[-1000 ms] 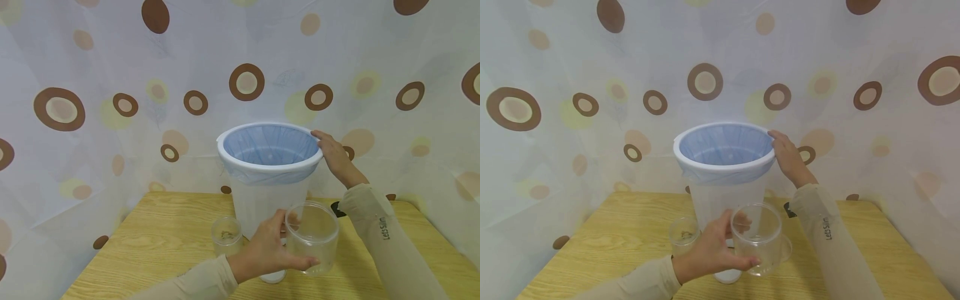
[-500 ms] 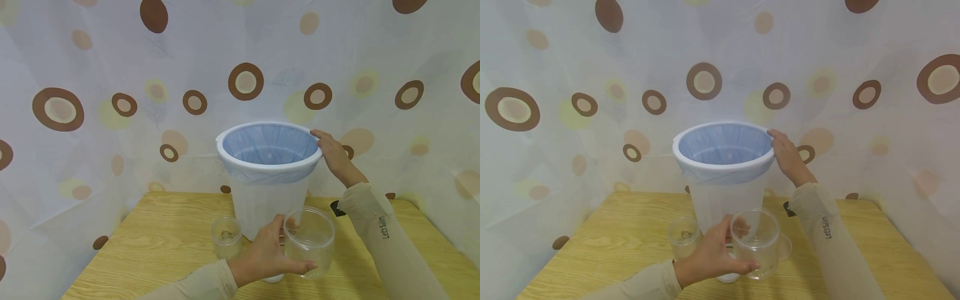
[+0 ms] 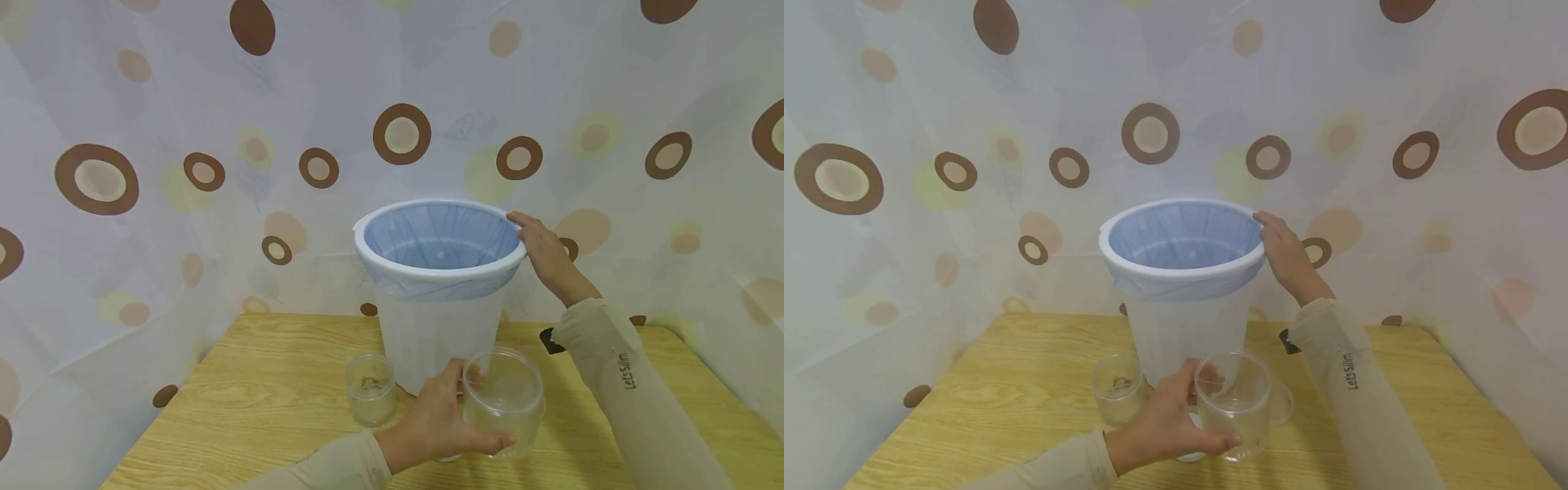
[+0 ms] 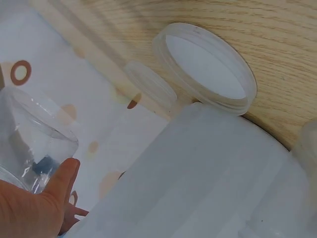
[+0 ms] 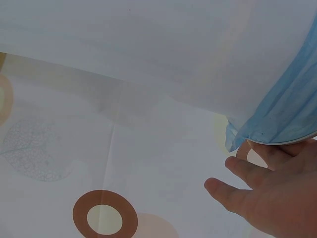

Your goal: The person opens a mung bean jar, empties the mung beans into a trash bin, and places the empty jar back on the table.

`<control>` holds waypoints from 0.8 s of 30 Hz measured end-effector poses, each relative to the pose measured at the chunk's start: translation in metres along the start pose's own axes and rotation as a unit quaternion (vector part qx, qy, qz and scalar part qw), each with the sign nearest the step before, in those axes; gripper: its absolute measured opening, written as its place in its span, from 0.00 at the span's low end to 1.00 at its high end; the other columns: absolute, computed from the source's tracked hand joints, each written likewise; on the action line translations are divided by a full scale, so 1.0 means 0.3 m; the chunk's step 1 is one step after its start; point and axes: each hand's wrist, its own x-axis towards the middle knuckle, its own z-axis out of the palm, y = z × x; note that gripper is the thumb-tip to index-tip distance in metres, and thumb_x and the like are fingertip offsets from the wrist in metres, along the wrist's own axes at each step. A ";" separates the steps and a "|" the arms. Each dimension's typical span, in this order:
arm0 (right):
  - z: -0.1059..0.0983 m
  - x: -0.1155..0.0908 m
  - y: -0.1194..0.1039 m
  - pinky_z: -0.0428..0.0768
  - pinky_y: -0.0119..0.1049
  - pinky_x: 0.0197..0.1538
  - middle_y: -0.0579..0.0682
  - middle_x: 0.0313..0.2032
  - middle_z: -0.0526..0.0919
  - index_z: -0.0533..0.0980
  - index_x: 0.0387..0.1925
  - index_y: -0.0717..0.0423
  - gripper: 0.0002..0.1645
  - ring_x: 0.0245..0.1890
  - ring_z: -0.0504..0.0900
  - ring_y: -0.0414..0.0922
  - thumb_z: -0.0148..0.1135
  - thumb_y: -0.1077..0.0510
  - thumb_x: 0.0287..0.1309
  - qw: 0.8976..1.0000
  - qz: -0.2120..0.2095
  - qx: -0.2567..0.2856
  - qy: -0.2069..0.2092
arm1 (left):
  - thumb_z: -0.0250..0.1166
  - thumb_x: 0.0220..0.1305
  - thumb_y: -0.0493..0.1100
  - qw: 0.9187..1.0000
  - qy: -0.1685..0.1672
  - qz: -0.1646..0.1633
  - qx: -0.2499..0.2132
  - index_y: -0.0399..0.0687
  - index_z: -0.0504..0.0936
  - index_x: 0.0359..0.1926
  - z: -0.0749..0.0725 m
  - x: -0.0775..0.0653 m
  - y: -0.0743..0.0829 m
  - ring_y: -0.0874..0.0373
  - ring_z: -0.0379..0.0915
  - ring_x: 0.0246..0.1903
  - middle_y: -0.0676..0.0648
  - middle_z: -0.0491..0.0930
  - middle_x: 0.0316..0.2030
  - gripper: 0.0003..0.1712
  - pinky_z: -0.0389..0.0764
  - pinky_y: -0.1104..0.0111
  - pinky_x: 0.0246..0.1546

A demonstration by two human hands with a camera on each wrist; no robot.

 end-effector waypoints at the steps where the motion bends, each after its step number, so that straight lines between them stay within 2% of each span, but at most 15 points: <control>1: 0.000 0.000 0.001 0.45 0.62 0.69 0.61 0.74 0.45 0.47 0.74 0.60 0.33 0.73 0.43 0.61 0.24 0.52 0.73 1.000 0.001 0.001 0.000 | 0.80 0.42 0.49 1.000 -0.001 -0.001 -0.002 0.50 0.67 0.51 0.003 -0.001 -0.004 0.69 0.74 0.42 0.57 0.75 0.43 0.39 0.76 0.77 0.42; 9: 0.002 -0.006 0.000 0.45 0.64 0.68 0.60 0.74 0.45 0.47 0.74 0.59 0.33 0.73 0.43 0.61 0.24 0.51 0.73 1.000 0.001 0.007 0.000 | 0.80 0.41 0.47 1.000 -0.006 -0.016 -0.020 0.50 0.66 0.51 0.022 -0.004 -0.027 0.69 0.73 0.43 0.57 0.75 0.46 0.40 0.75 0.76 0.45; 15: 0.003 -0.006 0.000 0.45 0.64 0.68 0.60 0.74 0.45 0.47 0.74 0.59 0.33 0.73 0.43 0.61 0.24 0.51 0.73 1.000 0.000 0.011 -0.001 | 0.81 0.40 0.48 1.000 -0.006 -0.020 -0.008 0.50 0.65 0.53 0.032 -0.009 -0.041 0.68 0.73 0.43 0.56 0.74 0.46 0.42 0.75 0.76 0.45; 20: 0.004 -0.003 0.002 0.45 0.64 0.68 0.61 0.74 0.45 0.47 0.74 0.60 0.33 0.72 0.43 0.62 0.24 0.52 0.73 1.000 0.000 0.001 0.000 | 0.81 0.39 0.49 1.000 0.001 -0.015 0.021 0.50 0.65 0.52 0.043 -0.015 -0.055 0.68 0.73 0.42 0.54 0.75 0.44 0.42 0.75 0.77 0.44; 24: 0.004 -0.003 0.000 0.46 0.64 0.68 0.61 0.74 0.46 0.47 0.74 0.60 0.33 0.72 0.44 0.62 0.24 0.51 0.72 1.000 0.000 -0.002 0.002 | 0.81 0.39 0.48 1.000 -0.001 -0.020 0.014 0.50 0.65 0.52 0.053 -0.019 -0.067 0.68 0.73 0.43 0.51 0.76 0.46 0.42 0.74 0.76 0.45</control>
